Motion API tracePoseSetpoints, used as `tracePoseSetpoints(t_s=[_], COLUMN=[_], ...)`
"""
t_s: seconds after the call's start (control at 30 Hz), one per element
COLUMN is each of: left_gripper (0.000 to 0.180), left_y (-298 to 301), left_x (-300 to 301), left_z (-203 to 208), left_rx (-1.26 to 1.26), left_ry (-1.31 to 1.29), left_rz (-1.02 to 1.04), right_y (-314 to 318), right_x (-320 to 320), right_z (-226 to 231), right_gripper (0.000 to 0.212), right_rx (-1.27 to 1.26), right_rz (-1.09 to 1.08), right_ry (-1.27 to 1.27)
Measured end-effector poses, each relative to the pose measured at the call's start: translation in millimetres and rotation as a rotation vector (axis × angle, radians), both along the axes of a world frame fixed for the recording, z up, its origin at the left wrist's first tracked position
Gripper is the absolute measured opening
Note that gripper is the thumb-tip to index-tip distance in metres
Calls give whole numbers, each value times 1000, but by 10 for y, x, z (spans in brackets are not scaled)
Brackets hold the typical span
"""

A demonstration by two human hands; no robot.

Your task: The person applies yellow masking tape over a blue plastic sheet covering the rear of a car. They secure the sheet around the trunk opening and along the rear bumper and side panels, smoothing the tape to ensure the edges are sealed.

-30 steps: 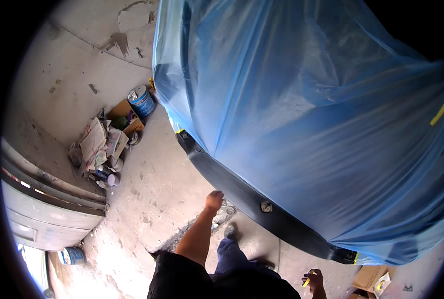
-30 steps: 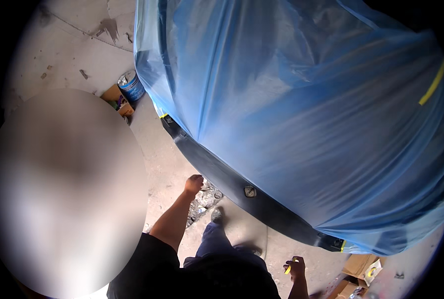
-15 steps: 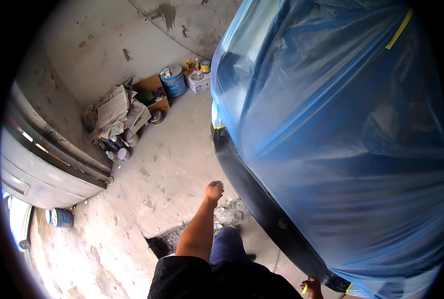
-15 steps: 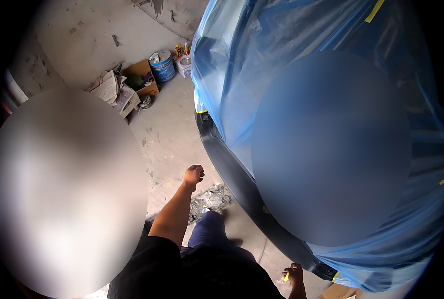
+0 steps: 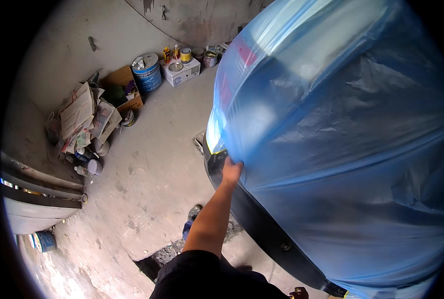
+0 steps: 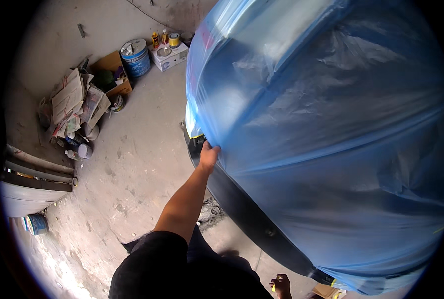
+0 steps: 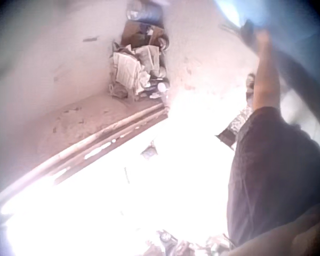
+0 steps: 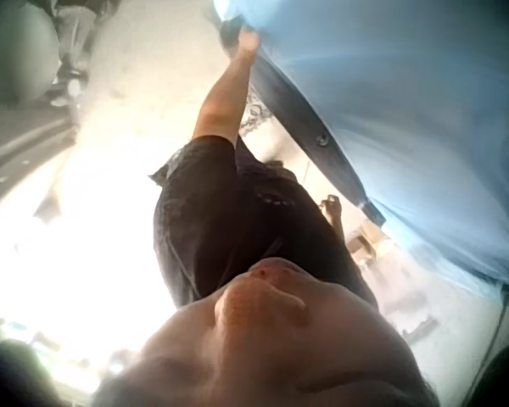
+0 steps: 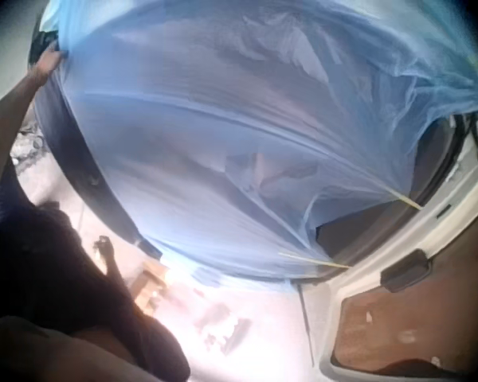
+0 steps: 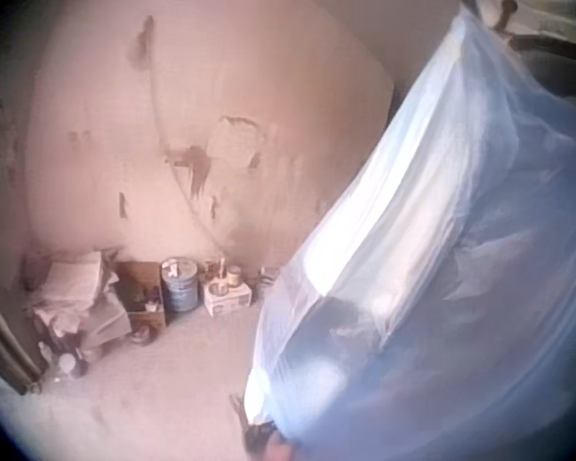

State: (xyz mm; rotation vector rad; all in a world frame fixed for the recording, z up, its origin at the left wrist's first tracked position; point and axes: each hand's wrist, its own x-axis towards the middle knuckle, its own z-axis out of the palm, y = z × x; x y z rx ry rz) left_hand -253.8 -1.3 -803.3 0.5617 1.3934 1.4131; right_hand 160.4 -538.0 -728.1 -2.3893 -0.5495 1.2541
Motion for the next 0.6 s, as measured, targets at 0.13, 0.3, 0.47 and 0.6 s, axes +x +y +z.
tracePoseSetpoints(t_s=[0.13, 0.3, 0.47, 0.6], left_gripper=[40, 53, 85, 92], left_y=[-121, -268, -214, -224], left_x=[242, 418, 647, 662], left_z=[284, 630, 858, 957], left_rx=[6, 218, 156, 103], left_ry=[91, 520, 603, 728], left_rz=[-31, 46, -38, -54], right_y=[810, 1215, 1239, 1458], right_x=[-611, -833, -791, -921], right_z=[709, 768, 703, 824], right_gripper=[29, 25, 24, 25], right_rx=[-53, 52, -14, -57], right_rz=[192, 389, 459, 544], right_ry=[-103, -119, -68, -111])
